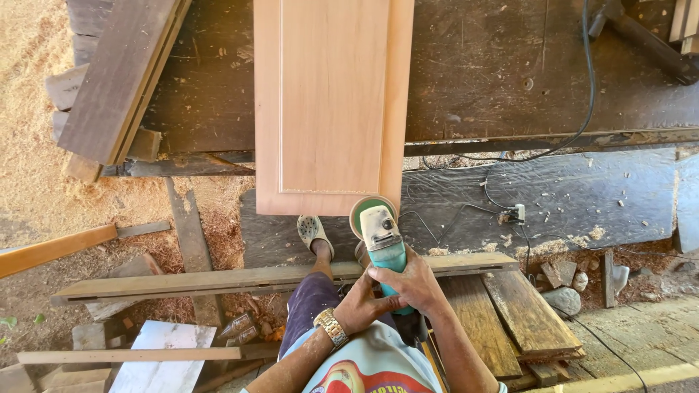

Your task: Using a wood router and an angle grinder to shape and sand wooden door panels.

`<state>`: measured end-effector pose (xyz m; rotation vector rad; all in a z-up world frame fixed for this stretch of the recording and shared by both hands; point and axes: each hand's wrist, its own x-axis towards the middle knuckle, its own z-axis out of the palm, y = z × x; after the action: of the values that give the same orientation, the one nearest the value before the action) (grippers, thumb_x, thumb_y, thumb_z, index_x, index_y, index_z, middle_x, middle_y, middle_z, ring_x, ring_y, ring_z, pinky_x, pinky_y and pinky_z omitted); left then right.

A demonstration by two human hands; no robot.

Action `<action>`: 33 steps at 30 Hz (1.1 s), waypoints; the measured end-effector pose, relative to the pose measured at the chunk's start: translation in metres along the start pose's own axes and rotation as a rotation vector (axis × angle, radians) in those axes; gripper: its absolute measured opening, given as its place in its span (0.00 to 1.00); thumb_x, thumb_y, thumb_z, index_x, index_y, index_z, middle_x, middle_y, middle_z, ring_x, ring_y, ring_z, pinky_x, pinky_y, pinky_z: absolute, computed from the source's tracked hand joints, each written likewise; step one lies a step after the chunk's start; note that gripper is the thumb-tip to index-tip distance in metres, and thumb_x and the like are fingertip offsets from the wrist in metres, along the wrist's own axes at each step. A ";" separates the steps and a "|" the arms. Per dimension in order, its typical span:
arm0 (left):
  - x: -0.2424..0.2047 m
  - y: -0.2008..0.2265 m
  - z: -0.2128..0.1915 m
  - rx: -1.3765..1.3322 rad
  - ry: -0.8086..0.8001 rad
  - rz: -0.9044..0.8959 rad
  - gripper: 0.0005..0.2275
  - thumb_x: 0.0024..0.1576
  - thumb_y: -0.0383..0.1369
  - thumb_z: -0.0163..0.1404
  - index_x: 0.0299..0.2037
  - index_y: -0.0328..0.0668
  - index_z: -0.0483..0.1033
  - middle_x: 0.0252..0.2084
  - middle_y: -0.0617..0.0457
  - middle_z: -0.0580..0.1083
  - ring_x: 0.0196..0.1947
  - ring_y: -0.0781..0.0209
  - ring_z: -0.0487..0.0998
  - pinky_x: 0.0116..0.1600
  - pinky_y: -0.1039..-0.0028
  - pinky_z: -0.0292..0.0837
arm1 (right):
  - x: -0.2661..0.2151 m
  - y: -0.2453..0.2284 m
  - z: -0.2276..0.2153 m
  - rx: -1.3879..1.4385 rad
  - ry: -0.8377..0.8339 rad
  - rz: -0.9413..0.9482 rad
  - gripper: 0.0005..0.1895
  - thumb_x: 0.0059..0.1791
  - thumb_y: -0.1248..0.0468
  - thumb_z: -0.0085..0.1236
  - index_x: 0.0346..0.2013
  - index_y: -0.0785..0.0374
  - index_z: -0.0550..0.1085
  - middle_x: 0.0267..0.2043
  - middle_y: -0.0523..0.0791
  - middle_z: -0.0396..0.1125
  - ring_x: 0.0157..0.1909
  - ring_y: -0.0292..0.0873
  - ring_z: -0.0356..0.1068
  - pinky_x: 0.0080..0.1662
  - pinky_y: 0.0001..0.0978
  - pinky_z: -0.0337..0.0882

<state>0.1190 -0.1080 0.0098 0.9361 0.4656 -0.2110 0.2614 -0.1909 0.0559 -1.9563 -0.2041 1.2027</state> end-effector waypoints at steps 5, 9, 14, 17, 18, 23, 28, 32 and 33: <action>-0.015 0.010 -0.013 0.091 0.078 0.040 0.34 0.55 0.33 0.62 0.69 0.39 0.57 0.59 0.49 0.72 0.59 0.61 0.74 0.60 0.67 0.75 | 0.003 -0.009 0.016 0.025 -0.111 -0.055 0.26 0.38 0.53 0.67 0.46 0.64 0.78 0.40 0.46 0.78 0.44 0.40 0.77 0.48 0.36 0.77; -0.011 0.005 -0.014 0.134 0.080 0.055 0.33 0.56 0.33 0.62 0.69 0.38 0.58 0.59 0.48 0.73 0.58 0.61 0.74 0.60 0.68 0.75 | 0.003 -0.008 0.017 -0.026 -0.094 -0.028 0.26 0.38 0.54 0.68 0.46 0.64 0.77 0.40 0.47 0.77 0.43 0.41 0.76 0.47 0.36 0.76; 0.006 -0.017 -0.006 -0.032 0.003 -0.067 0.33 0.54 0.35 0.63 0.67 0.39 0.58 0.58 0.49 0.72 0.57 0.62 0.74 0.59 0.67 0.77 | 0.001 0.012 0.004 0.002 0.005 -0.018 0.28 0.37 0.55 0.69 0.47 0.66 0.75 0.41 0.48 0.76 0.43 0.40 0.76 0.46 0.35 0.76; 0.012 -0.009 0.002 0.026 -0.036 -0.023 0.34 0.54 0.35 0.63 0.69 0.40 0.58 0.60 0.49 0.72 0.59 0.62 0.73 0.61 0.66 0.74 | -0.001 0.021 -0.004 0.118 0.006 0.015 0.27 0.38 0.56 0.68 0.47 0.69 0.76 0.40 0.49 0.76 0.40 0.41 0.76 0.43 0.35 0.78; 0.012 -0.005 0.003 0.027 -0.037 -0.022 0.34 0.54 0.35 0.63 0.69 0.40 0.58 0.60 0.49 0.72 0.59 0.62 0.73 0.61 0.66 0.74 | -0.002 0.024 -0.004 0.119 0.007 0.015 0.27 0.38 0.56 0.68 0.47 0.69 0.76 0.40 0.49 0.76 0.40 0.41 0.76 0.43 0.35 0.78; 0.008 0.002 0.001 0.165 -0.030 0.009 0.35 0.54 0.34 0.64 0.69 0.42 0.57 0.61 0.49 0.71 0.61 0.62 0.71 0.63 0.66 0.72 | -0.002 0.031 -0.002 0.143 0.055 0.025 0.27 0.37 0.57 0.68 0.46 0.70 0.76 0.40 0.49 0.76 0.41 0.41 0.76 0.44 0.36 0.78; -0.005 -0.011 -0.018 0.065 0.010 -0.016 0.33 0.54 0.33 0.63 0.68 0.42 0.58 0.59 0.50 0.72 0.58 0.63 0.73 0.60 0.68 0.75 | 0.005 0.014 0.019 -0.005 0.033 -0.020 0.29 0.37 0.54 0.68 0.47 0.67 0.76 0.42 0.49 0.77 0.44 0.42 0.77 0.48 0.38 0.76; -0.018 -0.010 -0.037 -0.013 0.045 -0.017 0.33 0.55 0.31 0.63 0.68 0.42 0.58 0.58 0.50 0.72 0.56 0.63 0.74 0.57 0.69 0.76 | 0.006 -0.005 0.039 0.035 -0.067 -0.070 0.30 0.36 0.52 0.67 0.48 0.65 0.77 0.42 0.48 0.77 0.44 0.43 0.78 0.48 0.38 0.77; -0.023 -0.007 -0.040 -0.014 0.048 -0.015 0.33 0.55 0.31 0.63 0.68 0.42 0.58 0.58 0.50 0.72 0.56 0.63 0.74 0.57 0.69 0.76 | 0.007 -0.006 0.044 0.033 -0.070 -0.071 0.30 0.36 0.52 0.67 0.48 0.65 0.77 0.42 0.48 0.77 0.44 0.43 0.78 0.48 0.38 0.77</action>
<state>0.0848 -0.0804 -0.0043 0.9257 0.5182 -0.1993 0.2310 -0.1587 0.0457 -1.8649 -0.2856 1.2216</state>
